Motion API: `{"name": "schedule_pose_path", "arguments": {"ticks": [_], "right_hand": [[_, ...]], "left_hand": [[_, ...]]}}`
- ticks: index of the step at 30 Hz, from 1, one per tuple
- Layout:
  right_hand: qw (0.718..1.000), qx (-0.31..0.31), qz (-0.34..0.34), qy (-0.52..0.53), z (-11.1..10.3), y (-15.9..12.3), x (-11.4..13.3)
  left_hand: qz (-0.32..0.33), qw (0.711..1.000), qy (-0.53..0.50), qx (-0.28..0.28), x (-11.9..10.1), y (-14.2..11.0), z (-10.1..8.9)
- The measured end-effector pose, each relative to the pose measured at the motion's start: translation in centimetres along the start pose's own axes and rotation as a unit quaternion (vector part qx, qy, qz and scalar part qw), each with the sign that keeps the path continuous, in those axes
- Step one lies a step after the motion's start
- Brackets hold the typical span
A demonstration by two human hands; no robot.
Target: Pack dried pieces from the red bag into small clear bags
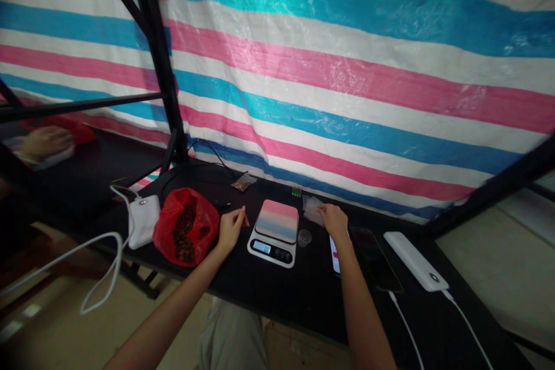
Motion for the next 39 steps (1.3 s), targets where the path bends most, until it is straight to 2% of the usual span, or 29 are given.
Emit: {"name": "schedule_pose_path", "arguments": {"ticks": [2,4,6,7,10,14,15,17,20,23,27,32,35,39], "right_hand": [[0.998,-0.02,0.049,0.037,-0.3,0.1,-0.6],[0.987,-0.067,0.088,0.115,-0.8,0.1,-0.6],[0.958,-0.117,0.1,0.244,-1.5,-0.1,0.4],[0.934,-0.136,0.093,0.318,-1.8,-0.4,1.5],[0.864,-0.141,0.026,0.483,-2.5,-2.0,6.9],[0.846,-0.114,-0.153,0.498,-3.7,-5.7,15.9],[0.845,-0.119,-0.189,0.485,-3.9,-6.6,17.5],[0.845,-0.146,-0.22,0.464,-4.3,-7.8,19.2],[0.853,-0.184,-0.219,0.436,-4.2,-8.2,19.1],[0.871,-0.205,-0.207,0.397,-3.6,-8.1,17.8],[0.887,-0.236,-0.217,0.333,-2.9,-8.2,17.2],[0.882,-0.249,-0.244,0.318,-2.4,-8.7,17.9],[0.881,-0.264,-0.233,0.316,-2.4,-8.9,17.9],[0.886,-0.275,-0.215,0.306,-2.8,-9.0,17.6]], "left_hand": [[-0.001,1.0,0.001,-0.002,0.0,0.0,0.0],[0.002,1.0,-0.002,-0.003,-0.1,0.0,-0.1],[0.011,1.0,-0.004,0.001,-0.3,-0.1,0.0],[0.016,1.0,-0.004,0.006,-0.4,-0.2,0.0],[0.027,0.999,-0.005,0.026,-0.6,-0.5,0.3],[0.047,0.997,-0.01,0.052,-0.6,-0.9,0.5],[0.048,0.998,-0.01,0.042,-0.5,-1.0,0.4],[0.045,0.999,0.0,0.006,-0.2,-0.9,0.0],[0.056,0.997,0.048,-0.001,-0.1,-0.8,0.0],[0.084,0.989,0.108,0.051,-0.5,-0.8,0.8],[0.086,0.978,0.164,0.1,-0.8,-1.0,1.3],[0.072,0.985,0.133,0.082,-0.6,-1.0,1.0],[0.063,0.986,0.139,0.066,-0.3,-0.9,0.9],[0.075,0.982,0.157,0.076,-0.3,-1.0,1.1]]}}
Point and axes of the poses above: each hand's wrist, its own y-axis towards the middle knuckle, its own z-axis out of the palm, x = y × z, the point moved 4 cm from there along y, towards the middle knuckle, and after that the axes turned 13 degrees about -y, right-handed, at the moved point
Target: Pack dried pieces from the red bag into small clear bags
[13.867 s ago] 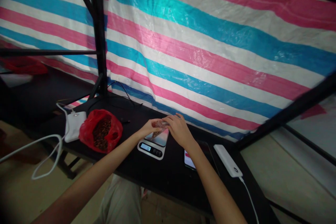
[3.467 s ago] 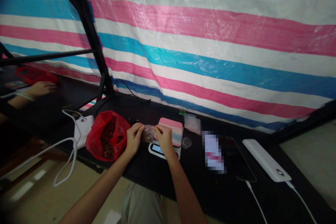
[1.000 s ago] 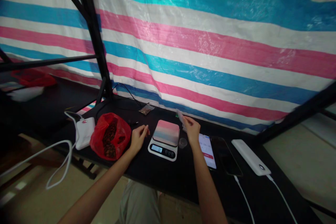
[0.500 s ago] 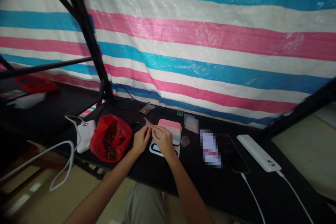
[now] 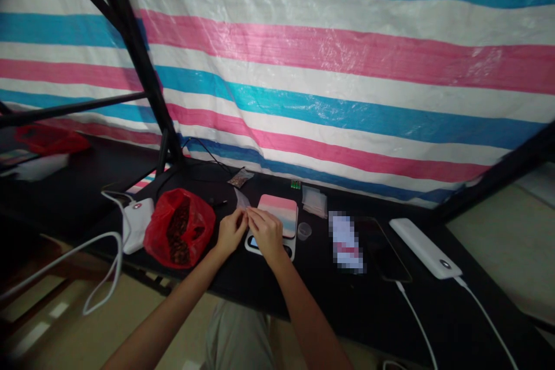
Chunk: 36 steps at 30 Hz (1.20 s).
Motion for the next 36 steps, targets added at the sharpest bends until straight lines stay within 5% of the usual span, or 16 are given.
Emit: {"name": "schedule_pose_path", "arguments": {"ticks": [10,19,28,36], "right_hand": [[0.999,-0.005,0.04,-0.027,-0.71,0.25,0.2],[0.989,0.045,0.14,-0.019,-0.59,0.47,-0.51],[0.994,0.023,0.109,0.009,-0.25,0.21,-0.18],[0.983,0.02,0.165,0.075,-0.51,0.51,-0.57]], "left_hand": [[-0.007,0.998,-0.058,0.013,0.07,-0.07,0.03],[0.019,1.0,-0.024,-0.003,0.07,0.05,0.2],[-0.013,0.994,-0.102,0.027,-0.3,0.08,-0.09],[0.003,0.997,-0.081,-0.002,-0.12,-0.06,-0.25]]}}
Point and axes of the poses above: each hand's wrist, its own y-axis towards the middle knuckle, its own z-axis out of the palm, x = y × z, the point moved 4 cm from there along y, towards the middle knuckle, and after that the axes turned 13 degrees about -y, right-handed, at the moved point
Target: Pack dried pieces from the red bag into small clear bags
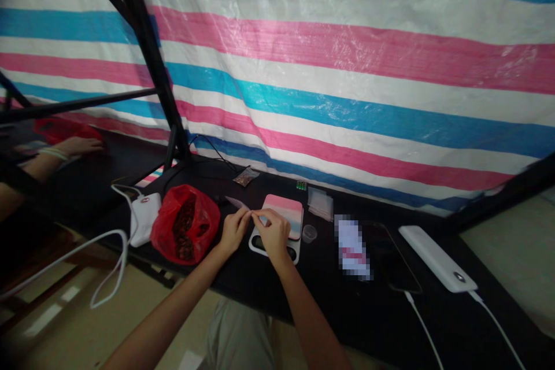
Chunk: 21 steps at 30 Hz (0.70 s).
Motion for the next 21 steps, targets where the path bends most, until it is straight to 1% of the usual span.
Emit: {"name": "schedule_pose_path", "arguments": {"ticks": [6,9,11,15,19,21], "right_hand": [[0.994,0.019,0.078,0.073,1.1,-0.1,-1.3],[0.991,0.024,0.097,0.091,1.5,-0.1,-1.7],[0.992,0.02,0.094,0.082,1.4,-0.1,-1.7],[0.995,0.006,0.074,0.069,1.1,-0.3,-1.1],[0.996,-0.004,0.065,0.063,1.0,-0.6,-0.7],[0.996,-0.013,0.066,0.051,0.8,-0.5,-0.9]], "left_hand": [[0.034,0.998,0.047,-0.008,-0.4,-0.2,0.0],[0.059,0.995,0.077,-0.016,-0.5,-0.2,0.0],[0.069,0.994,0.086,-0.022,-0.5,-0.2,0.1],[0.064,0.995,0.078,-0.026,-0.3,-0.1,0.1],[0.063,0.995,0.073,-0.021,-0.2,-0.1,0.1],[0.066,0.994,0.08,-0.019,-0.2,-0.2,0.2]]}}
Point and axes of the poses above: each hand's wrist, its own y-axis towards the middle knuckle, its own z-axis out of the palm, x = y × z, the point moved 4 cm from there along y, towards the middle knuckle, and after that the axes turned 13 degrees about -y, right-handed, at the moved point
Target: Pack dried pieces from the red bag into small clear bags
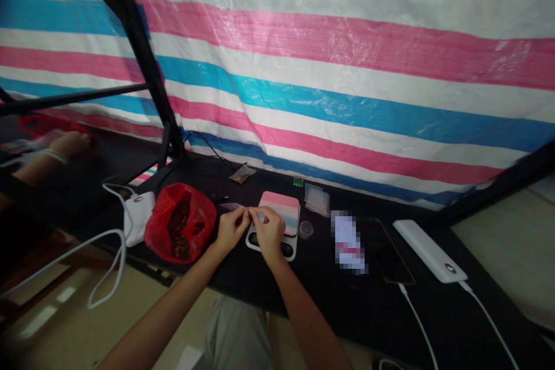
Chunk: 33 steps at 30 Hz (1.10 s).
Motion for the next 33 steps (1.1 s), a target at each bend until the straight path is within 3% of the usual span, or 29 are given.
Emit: {"name": "schedule_pose_path", "arguments": {"ticks": [5,10,15,19,23,28,33], "right_hand": [[0.996,-0.074,0.03,-0.041,-1.4,0.8,-0.9],[0.994,-0.001,-0.096,-0.044,-0.9,0.4,1.0],[0.977,0.01,-0.164,-0.138,-0.5,-0.2,1.8],[0.955,-0.016,-0.185,-0.233,-0.6,-0.2,1.4],[0.963,-0.006,-0.148,-0.224,-0.6,0.0,0.8],[0.98,-0.054,-0.052,-0.186,-1.5,0.8,-0.1],[0.978,-0.049,-0.054,-0.195,-1.6,0.9,-0.4]], "left_hand": [[0.031,0.999,0.02,0.004,-0.6,-0.4,0.1],[-0.042,0.999,-0.008,-0.015,-0.2,-0.1,-0.4],[-0.087,0.994,-0.009,-0.059,0.2,0.0,-1.2],[-0.03,0.999,0.025,-0.022,-0.2,-0.2,-0.9],[0.045,0.995,0.087,-0.009,-0.6,-0.5,-0.7],[0.082,0.982,0.164,-0.035,-0.7,-0.5,-0.7],[0.12,0.974,0.192,-0.024,-1.1,-0.4,-0.4]]}}
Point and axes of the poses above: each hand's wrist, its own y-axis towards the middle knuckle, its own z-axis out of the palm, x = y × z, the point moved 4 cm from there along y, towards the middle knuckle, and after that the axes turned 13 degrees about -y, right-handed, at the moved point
